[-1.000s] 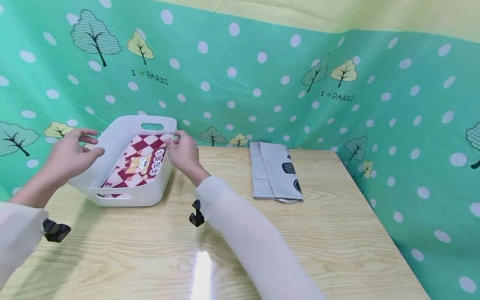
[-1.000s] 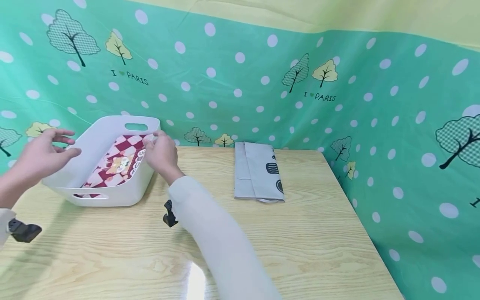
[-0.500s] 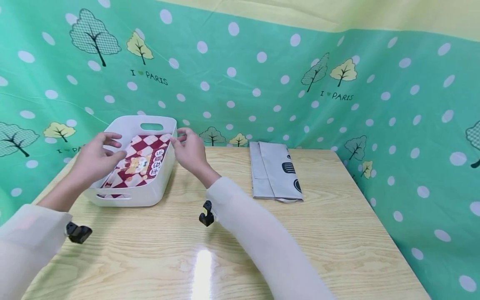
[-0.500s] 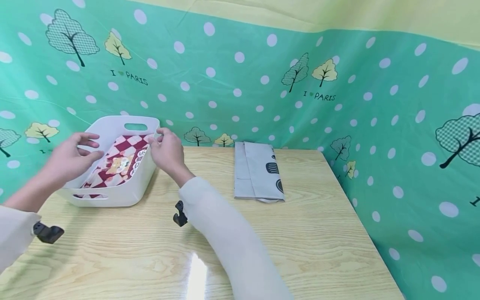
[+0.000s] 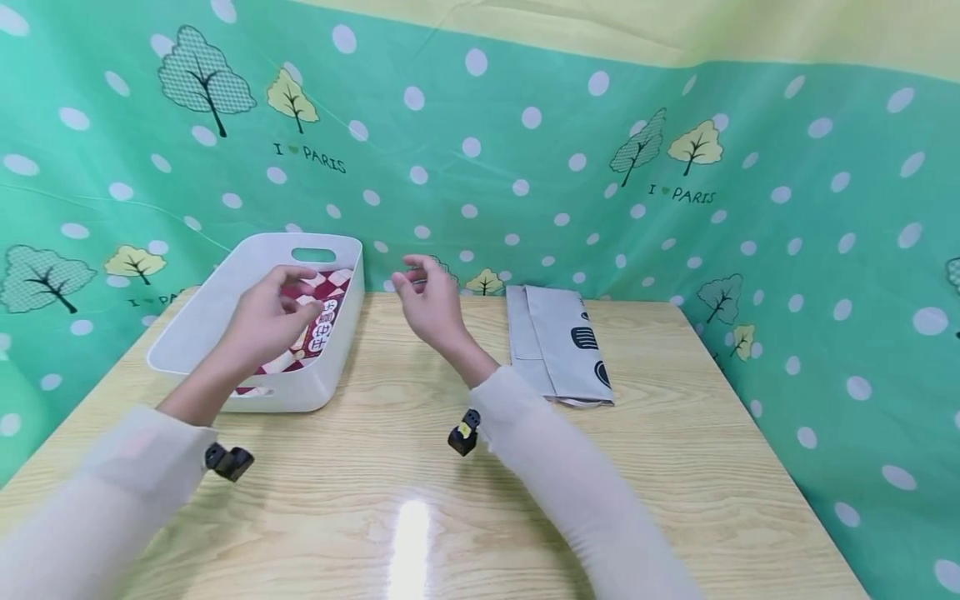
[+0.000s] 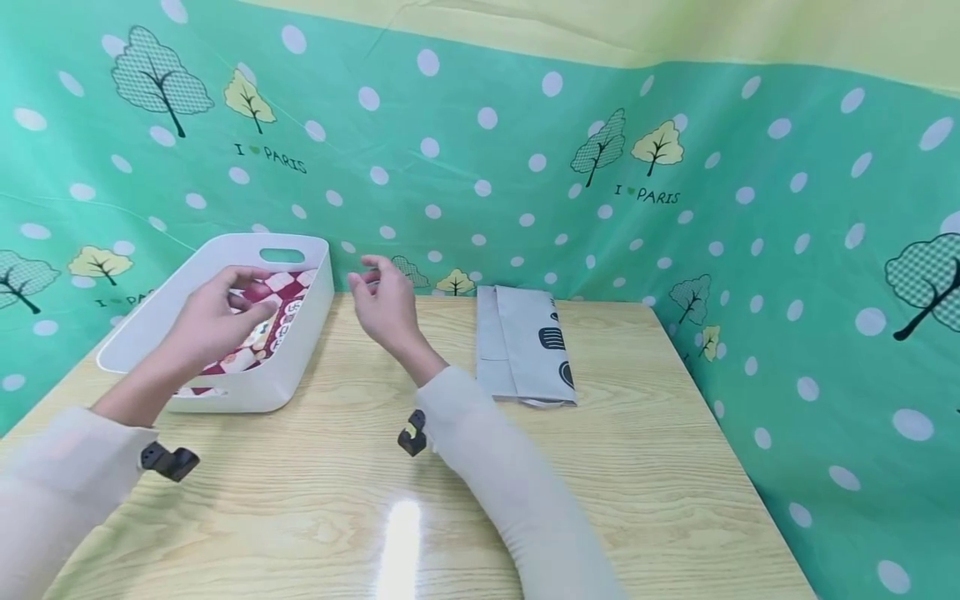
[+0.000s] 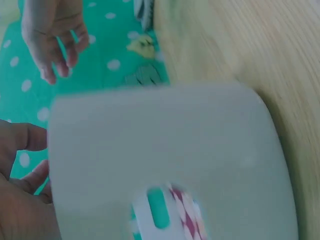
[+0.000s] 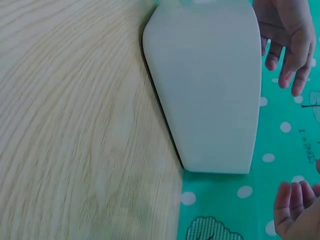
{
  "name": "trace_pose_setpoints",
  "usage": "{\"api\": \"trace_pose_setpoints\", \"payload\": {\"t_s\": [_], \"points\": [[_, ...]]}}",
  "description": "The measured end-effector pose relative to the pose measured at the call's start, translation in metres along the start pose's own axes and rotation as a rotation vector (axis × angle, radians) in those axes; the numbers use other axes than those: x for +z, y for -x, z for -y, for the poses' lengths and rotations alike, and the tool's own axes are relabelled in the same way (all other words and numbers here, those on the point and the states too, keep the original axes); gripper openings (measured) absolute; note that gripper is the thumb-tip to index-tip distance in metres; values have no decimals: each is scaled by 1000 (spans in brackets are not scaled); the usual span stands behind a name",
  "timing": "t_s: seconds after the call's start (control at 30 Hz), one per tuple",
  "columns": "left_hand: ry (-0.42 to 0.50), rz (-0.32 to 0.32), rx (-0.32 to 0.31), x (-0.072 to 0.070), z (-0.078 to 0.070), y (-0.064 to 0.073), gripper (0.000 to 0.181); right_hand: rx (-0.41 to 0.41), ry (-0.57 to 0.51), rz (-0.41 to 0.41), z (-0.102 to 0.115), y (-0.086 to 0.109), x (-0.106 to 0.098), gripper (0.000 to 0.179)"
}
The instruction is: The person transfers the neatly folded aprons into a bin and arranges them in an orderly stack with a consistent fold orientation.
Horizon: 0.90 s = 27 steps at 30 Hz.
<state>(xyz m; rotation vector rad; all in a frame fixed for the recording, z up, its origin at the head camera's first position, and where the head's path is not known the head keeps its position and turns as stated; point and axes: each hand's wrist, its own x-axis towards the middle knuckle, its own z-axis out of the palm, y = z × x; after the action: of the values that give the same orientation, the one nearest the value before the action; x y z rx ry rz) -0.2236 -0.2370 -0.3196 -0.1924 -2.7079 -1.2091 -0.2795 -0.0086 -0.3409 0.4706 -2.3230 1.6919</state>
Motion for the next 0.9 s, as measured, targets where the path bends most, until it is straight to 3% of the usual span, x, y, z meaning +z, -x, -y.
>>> {"api": "trace_pose_setpoints", "payload": {"t_s": [0.23, 0.53, 0.73, 0.9], "points": [[50, -2, 46, 23, -24, 0, 50, 4, -7, -65, -17, 3, -38, 39], [109, 17, 90, 63, -41, -8, 46, 29, 30, -140, -42, 6, -95, 39], [186, 55, 95, 94, -55, -18, 47, 87, 67, -200, -57, 7, -130, 41], [244, 89, 45, 121, -55, -28, 45, 92, 128, -213, -70, 14, -160, 41]]}}
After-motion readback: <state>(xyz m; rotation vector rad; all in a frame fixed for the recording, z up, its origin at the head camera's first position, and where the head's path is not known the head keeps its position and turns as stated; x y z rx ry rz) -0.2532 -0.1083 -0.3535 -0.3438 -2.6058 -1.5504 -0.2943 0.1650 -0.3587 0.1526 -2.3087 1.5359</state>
